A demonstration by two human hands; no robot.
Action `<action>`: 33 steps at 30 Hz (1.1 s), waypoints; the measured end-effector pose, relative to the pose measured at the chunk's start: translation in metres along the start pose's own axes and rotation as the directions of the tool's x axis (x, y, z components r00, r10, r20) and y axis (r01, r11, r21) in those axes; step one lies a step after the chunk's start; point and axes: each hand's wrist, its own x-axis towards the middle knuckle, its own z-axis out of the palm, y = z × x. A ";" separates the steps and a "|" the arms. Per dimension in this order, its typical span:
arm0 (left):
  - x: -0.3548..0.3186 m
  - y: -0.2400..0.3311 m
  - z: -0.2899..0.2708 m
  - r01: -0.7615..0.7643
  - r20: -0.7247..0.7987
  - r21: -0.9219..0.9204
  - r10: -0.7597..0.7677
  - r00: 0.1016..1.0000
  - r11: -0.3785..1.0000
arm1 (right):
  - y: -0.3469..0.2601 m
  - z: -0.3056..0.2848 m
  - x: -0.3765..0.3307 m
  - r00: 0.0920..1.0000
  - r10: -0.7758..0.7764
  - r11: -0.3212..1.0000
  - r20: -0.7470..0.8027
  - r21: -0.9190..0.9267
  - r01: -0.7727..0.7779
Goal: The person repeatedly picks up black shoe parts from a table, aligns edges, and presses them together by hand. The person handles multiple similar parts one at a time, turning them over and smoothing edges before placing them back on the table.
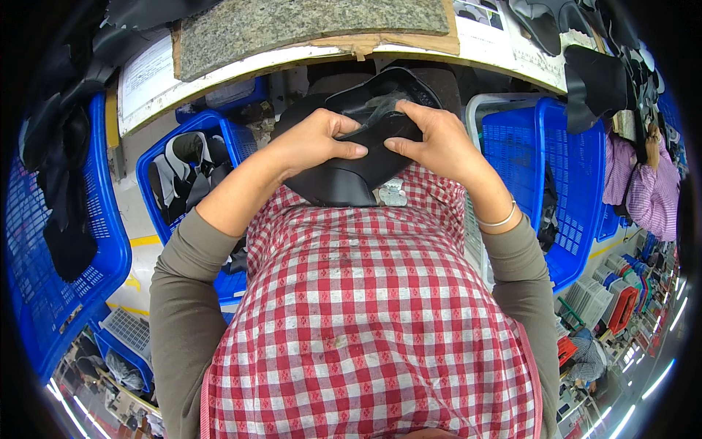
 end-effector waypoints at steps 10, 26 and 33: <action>-0.004 -0.016 0.029 -0.072 -0.323 -0.192 0.007 0.947 0.979 | 0.004 0.004 0.006 1.000 -0.017 0.991 -0.016 -0.133 0.015; 0.006 -0.034 0.032 -0.273 -0.329 0.039 0.271 0.905 0.961 | 0.013 0.006 -0.006 0.980 0.187 0.915 -0.063 0.375 -0.151; 0.006 -0.037 0.030 -0.249 -0.312 -0.035 0.226 0.923 0.968 | 0.020 0.013 -0.016 0.976 0.152 0.908 -0.156 0.411 -0.076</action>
